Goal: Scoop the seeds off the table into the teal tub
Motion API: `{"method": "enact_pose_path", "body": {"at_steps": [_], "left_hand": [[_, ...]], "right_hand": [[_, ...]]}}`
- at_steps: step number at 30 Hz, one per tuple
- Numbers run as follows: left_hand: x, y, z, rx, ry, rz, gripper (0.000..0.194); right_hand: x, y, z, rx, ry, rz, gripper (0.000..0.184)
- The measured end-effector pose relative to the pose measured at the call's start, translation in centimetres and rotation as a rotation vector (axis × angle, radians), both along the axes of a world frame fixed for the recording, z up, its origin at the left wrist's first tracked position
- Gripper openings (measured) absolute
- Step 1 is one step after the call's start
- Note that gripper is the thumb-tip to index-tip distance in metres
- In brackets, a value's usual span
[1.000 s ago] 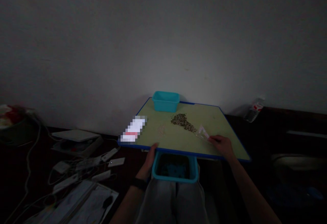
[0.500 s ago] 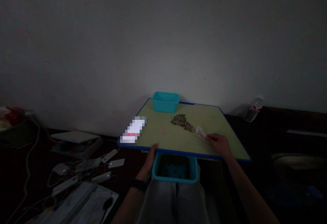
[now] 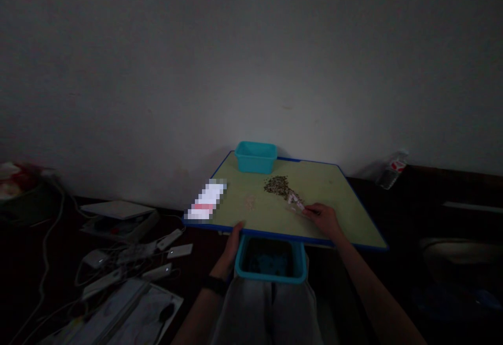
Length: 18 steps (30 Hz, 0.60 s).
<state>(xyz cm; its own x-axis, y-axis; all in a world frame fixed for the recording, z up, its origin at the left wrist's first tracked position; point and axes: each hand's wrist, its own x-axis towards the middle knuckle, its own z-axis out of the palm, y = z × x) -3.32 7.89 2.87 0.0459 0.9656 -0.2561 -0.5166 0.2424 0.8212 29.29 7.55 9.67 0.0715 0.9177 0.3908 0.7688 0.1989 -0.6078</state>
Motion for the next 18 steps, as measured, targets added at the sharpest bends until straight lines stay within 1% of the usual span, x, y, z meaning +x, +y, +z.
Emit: {"method": "enact_pose_path", "body": {"at_steps": [5,11,18], "left_hand": [[-0.1,-0.1,-0.1,-0.008,-0.014,-0.012,0.036],[0.0,0.1,-0.4,-0.05,-0.042,-0.042,0.038],[-0.2,-0.2,-0.2,-0.027,-0.022,-0.048,0.039]], "right_hand": [[-0.5,1.8,0.0,0.006,-0.055,-0.014,0.022],[0.2,3.7,0.0,0.021,-0.071,-0.044,0.019],[1.1,5.5,0.1,0.022,-0.114,-0.056,0.018]]}}
